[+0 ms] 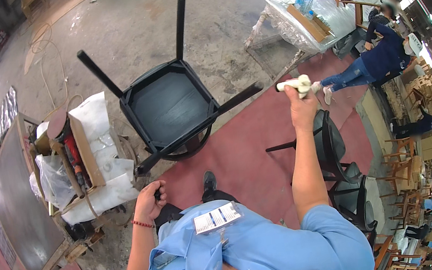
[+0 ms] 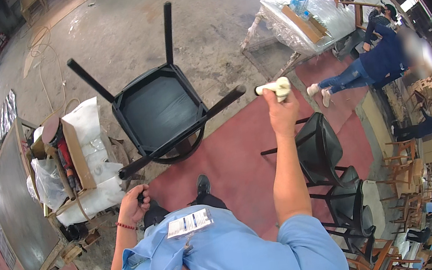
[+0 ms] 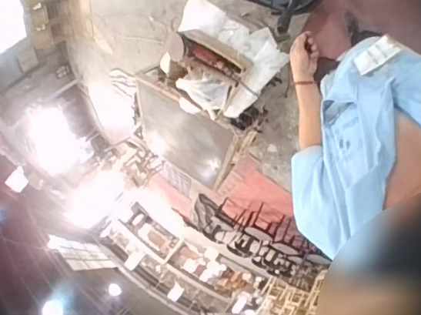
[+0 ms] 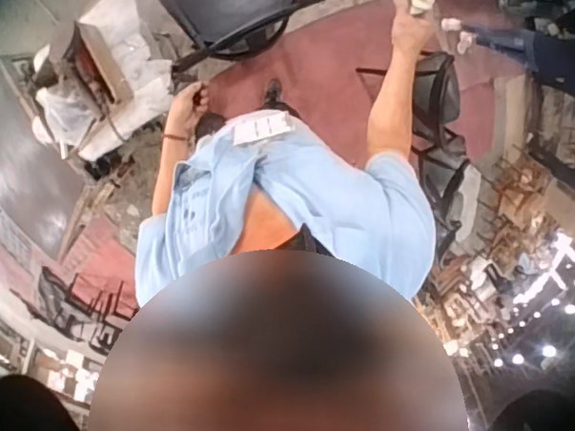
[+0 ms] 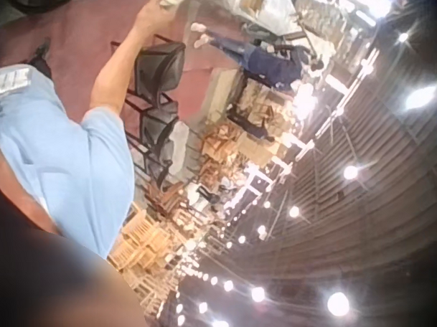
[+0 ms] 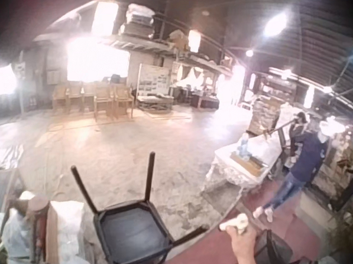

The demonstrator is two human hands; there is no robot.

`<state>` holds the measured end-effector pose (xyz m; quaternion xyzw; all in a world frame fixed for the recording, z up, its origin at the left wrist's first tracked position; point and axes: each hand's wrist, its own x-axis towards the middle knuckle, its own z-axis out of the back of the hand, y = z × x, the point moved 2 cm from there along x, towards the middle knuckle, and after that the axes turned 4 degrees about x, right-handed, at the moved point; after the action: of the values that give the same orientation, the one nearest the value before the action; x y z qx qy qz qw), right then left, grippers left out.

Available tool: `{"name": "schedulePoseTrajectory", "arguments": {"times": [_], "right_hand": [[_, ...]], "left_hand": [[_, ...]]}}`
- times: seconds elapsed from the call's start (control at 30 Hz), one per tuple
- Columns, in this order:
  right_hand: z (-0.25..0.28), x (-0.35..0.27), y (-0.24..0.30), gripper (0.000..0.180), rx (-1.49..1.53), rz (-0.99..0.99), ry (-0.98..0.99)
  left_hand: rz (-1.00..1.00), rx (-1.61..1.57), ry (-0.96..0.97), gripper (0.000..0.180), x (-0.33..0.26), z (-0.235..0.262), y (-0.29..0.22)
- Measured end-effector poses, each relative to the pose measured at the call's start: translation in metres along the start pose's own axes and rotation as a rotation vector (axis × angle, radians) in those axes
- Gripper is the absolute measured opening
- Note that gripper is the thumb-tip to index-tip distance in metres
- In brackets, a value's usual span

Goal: The person picks up a black chair, places it upside down on a workbench, and uses a rubber mallet to tap plastic caps onto the chair legs. The person repeats this process for multiple chairs in a workshop setting.

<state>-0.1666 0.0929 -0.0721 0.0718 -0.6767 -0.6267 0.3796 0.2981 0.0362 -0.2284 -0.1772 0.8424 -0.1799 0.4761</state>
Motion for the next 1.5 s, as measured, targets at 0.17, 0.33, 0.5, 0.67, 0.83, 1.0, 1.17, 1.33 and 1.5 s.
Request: {"name": "schedulePoseTrajectory", "arguments": {"times": [0.17,0.33,0.5,0.67,0.83,1.0,1.17,1.33,1.5], "right_hand": [[0.000,0.025,-0.036,0.022,-0.111,-0.055,0.151],[-0.013,0.033,-0.062,0.030,-0.284,-0.035,0.227],[-0.013,0.039,-0.068,0.030,-0.259,0.036,0.220],[-0.016,0.037,-0.064,0.028,-0.238,0.040,0.251],[-0.016,0.039,-0.061,0.027,-0.305,0.072,0.211],[-0.011,0.033,-0.061,0.027,-0.339,0.127,0.278],[-0.007,0.023,-0.068,0.025,-0.140,0.044,0.163],[-0.007,0.017,-0.067,0.022,-0.308,0.104,0.181],[-0.008,0.010,-0.065,0.022,-0.133,0.058,0.145]], "left_hand": [[-0.028,0.005,-0.041,0.018,0.003,-0.039,0.018],[-0.033,-0.019,-0.030,0.017,0.013,-0.057,0.028],[-0.022,-0.094,0.019,0.018,0.022,-0.061,0.029],[-0.015,-0.028,-0.016,0.018,0.025,-0.054,0.027],[-0.003,-0.087,-0.049,0.018,0.024,-0.047,0.033],[0.007,-0.099,-0.030,0.018,0.024,-0.043,0.036],[-0.002,-0.086,-0.046,0.017,0.018,-0.038,0.037],[0.010,-0.043,-0.075,0.018,0.011,-0.033,0.037],[-0.005,-0.070,-0.049,0.018,0.003,-0.024,0.034]]}}
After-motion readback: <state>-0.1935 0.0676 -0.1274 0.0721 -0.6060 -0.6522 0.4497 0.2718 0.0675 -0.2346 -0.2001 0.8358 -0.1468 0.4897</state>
